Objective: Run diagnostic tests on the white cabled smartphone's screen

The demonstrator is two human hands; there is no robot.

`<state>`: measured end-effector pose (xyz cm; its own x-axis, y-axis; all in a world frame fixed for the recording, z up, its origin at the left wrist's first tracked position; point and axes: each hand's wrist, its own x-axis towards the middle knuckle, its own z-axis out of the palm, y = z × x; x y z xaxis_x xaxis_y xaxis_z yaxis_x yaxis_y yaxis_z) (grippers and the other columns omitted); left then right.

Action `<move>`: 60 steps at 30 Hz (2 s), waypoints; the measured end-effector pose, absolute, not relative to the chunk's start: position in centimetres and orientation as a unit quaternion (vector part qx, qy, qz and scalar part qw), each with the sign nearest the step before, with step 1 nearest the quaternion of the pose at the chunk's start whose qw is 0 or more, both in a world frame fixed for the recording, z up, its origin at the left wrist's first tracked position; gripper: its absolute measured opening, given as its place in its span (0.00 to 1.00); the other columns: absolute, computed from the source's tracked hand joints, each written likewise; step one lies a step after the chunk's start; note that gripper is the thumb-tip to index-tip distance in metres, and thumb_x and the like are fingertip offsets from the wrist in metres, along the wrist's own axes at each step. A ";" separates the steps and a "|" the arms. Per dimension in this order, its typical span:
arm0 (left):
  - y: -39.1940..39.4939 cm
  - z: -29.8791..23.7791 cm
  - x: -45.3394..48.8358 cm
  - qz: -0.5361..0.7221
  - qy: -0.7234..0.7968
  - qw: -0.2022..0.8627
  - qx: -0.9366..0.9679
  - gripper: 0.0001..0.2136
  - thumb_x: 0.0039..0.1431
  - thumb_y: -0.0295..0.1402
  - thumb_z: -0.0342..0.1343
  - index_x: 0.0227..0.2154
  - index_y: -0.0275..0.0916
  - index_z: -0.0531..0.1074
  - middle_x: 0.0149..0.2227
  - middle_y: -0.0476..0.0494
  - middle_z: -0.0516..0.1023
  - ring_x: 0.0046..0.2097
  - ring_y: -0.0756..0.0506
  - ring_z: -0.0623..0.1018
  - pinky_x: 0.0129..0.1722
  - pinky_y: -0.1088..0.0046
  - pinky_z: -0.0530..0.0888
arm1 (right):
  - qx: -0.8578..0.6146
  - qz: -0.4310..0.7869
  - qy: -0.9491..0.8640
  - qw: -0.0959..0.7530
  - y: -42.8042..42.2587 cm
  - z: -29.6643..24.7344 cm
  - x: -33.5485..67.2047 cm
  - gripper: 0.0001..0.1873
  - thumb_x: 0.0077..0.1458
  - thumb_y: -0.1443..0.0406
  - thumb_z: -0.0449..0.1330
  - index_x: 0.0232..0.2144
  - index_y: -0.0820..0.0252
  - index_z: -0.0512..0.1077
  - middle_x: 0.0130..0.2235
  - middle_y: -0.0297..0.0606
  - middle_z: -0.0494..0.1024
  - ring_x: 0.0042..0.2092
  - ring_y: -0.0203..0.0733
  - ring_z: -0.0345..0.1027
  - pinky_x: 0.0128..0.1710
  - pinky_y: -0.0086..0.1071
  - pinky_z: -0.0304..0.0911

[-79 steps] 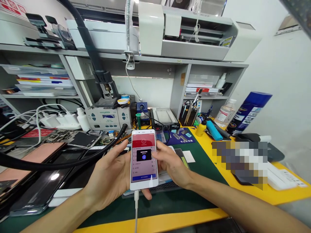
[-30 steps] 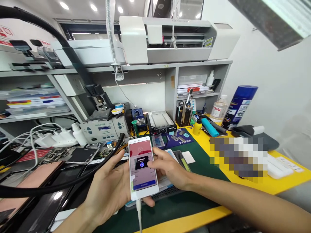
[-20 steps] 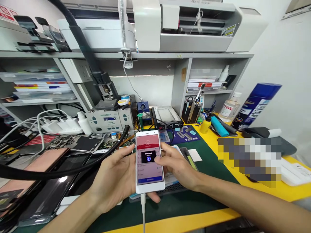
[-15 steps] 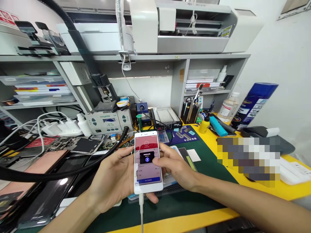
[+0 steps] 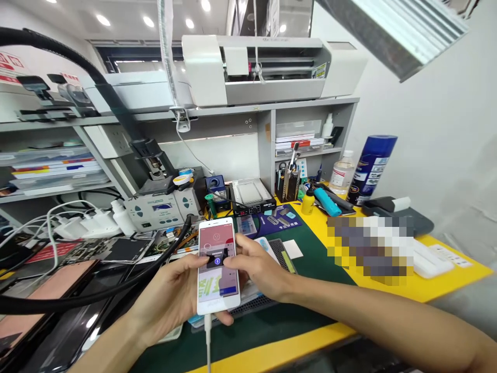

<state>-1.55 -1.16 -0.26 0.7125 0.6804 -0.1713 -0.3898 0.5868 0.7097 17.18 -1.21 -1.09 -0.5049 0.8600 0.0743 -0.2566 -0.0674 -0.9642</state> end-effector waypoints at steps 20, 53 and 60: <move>-1.4 -0.6 -1.5 0.319 0.240 0.852 0.340 0.29 0.63 0.30 0.45 0.66 0.33 0.47 0.49 0.26 0.75 0.46 0.31 0.77 0.36 0.44 0.76 | -0.273 0.674 -0.544 0.419 -1.4 -0.7 17.2 0.18 0.55 0.65 0.59 0.49 0.62 0.67 0.35 0.36 0.74 0.34 0.38 0.67 0.30 0.30 0.60; -1.7 -0.1 -1.4 0.329 0.263 0.832 0.360 0.22 0.61 0.26 0.47 0.58 0.34 0.62 0.46 0.31 0.76 0.44 0.34 0.75 0.38 0.42 0.75 | -0.300 0.649 -0.566 0.410 -1.4 -0.3 17.1 0.21 0.53 0.65 0.60 0.50 0.61 0.66 0.38 0.37 0.76 0.34 0.39 0.68 0.34 0.32 0.61; -1.8 -0.1 -1.4 0.330 0.276 0.824 0.370 0.18 0.60 0.26 0.48 0.52 0.33 0.69 0.46 0.32 0.75 0.45 0.34 0.74 0.38 0.41 0.75 | -0.293 0.651 -0.567 0.412 -1.4 -0.4 17.0 0.18 0.53 0.65 0.60 0.47 0.61 0.66 0.41 0.39 0.76 0.36 0.40 0.69 0.35 0.33 0.61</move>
